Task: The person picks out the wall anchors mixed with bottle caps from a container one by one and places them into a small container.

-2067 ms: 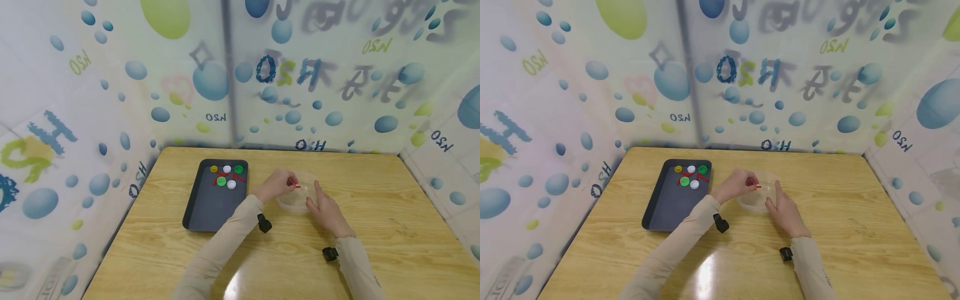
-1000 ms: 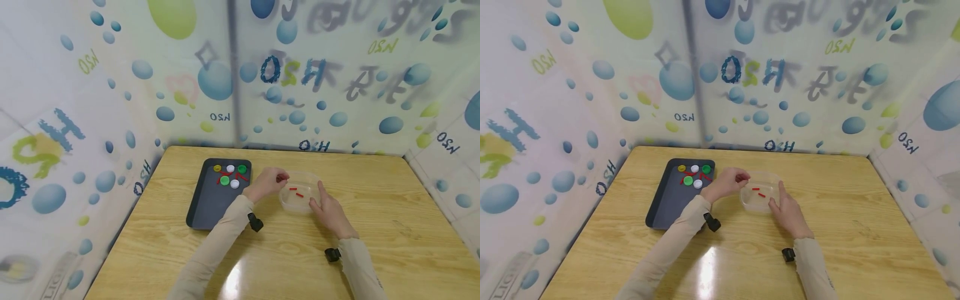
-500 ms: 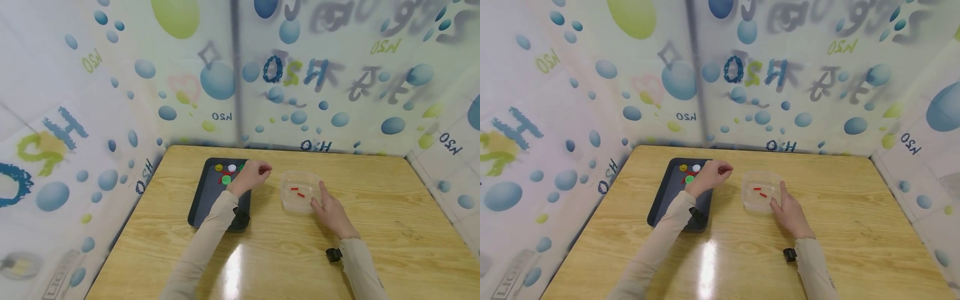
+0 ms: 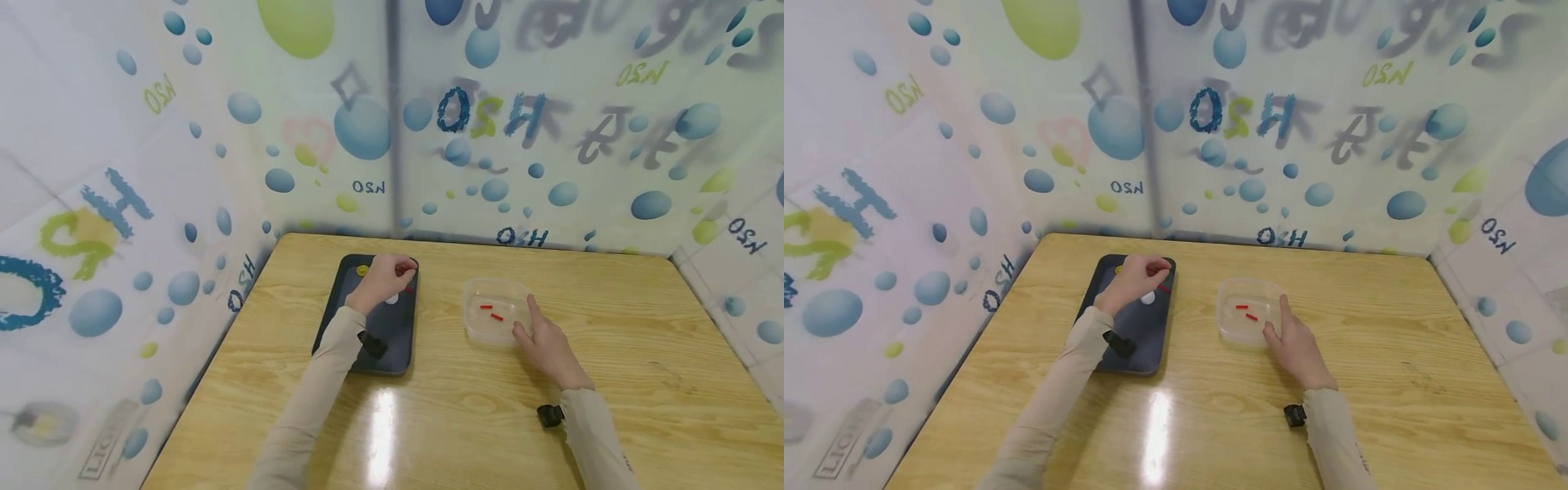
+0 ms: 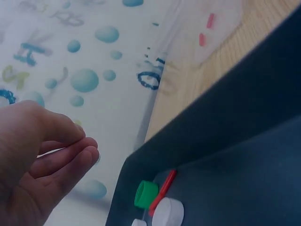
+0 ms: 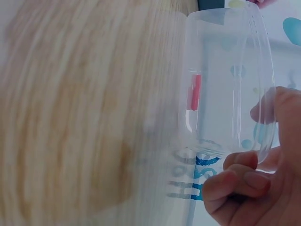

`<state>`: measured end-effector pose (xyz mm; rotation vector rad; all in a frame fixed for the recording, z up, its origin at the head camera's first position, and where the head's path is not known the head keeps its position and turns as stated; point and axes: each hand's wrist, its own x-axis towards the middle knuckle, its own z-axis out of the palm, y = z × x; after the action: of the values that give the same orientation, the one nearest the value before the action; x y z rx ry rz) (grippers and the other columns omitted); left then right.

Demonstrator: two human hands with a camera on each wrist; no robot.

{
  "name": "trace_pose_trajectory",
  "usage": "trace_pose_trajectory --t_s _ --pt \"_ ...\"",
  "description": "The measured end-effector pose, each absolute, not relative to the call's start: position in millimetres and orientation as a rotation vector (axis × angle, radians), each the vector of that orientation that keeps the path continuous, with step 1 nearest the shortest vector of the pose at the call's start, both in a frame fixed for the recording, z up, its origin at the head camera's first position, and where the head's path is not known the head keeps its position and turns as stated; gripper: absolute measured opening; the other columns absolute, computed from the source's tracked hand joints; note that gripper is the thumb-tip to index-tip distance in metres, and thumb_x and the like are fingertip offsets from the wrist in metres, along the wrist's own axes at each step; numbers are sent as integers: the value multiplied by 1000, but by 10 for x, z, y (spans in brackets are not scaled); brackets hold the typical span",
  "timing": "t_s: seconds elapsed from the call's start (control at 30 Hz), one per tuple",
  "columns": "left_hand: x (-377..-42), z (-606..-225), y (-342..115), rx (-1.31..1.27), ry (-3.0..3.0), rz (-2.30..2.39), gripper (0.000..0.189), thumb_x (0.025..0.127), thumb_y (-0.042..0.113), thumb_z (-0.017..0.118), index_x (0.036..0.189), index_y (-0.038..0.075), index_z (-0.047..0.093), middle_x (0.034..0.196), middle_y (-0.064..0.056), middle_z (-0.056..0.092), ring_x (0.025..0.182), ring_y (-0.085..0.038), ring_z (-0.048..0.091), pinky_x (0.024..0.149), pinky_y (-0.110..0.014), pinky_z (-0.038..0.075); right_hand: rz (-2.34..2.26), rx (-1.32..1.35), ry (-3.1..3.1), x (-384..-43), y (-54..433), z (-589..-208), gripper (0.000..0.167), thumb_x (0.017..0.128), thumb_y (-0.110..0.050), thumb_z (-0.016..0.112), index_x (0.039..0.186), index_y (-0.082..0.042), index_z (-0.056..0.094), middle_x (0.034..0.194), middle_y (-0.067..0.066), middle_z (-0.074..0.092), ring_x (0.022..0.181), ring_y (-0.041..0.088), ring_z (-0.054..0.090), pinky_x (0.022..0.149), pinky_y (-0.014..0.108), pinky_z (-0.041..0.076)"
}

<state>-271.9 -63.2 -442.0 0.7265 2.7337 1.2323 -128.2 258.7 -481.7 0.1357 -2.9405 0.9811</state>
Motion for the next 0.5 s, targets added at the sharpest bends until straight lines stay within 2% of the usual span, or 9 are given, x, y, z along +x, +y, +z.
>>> trace_pose_trajectory --t_s 0.27,0.5 --pt "-2723 -4470 -878 709 2744 1233 25 101 14 60 119 1 71 107 -11 74 96 -23 70 84 -37 59 972 131 -2952 -1291 2581 -4813 74 107 -25 47 159 9 7 57 2 42 50 14 34 62 34 38" --pt "-2717 -4513 -1075 642 2812 1186 24 101 13 62 118 1 71 108 -11 74 96 -23 70 84 -37 58 978 126 -2961 -1284 2586 -4820 75 107 -28 46 160 6 4 56 1 40 47 12 30 52 32 33"
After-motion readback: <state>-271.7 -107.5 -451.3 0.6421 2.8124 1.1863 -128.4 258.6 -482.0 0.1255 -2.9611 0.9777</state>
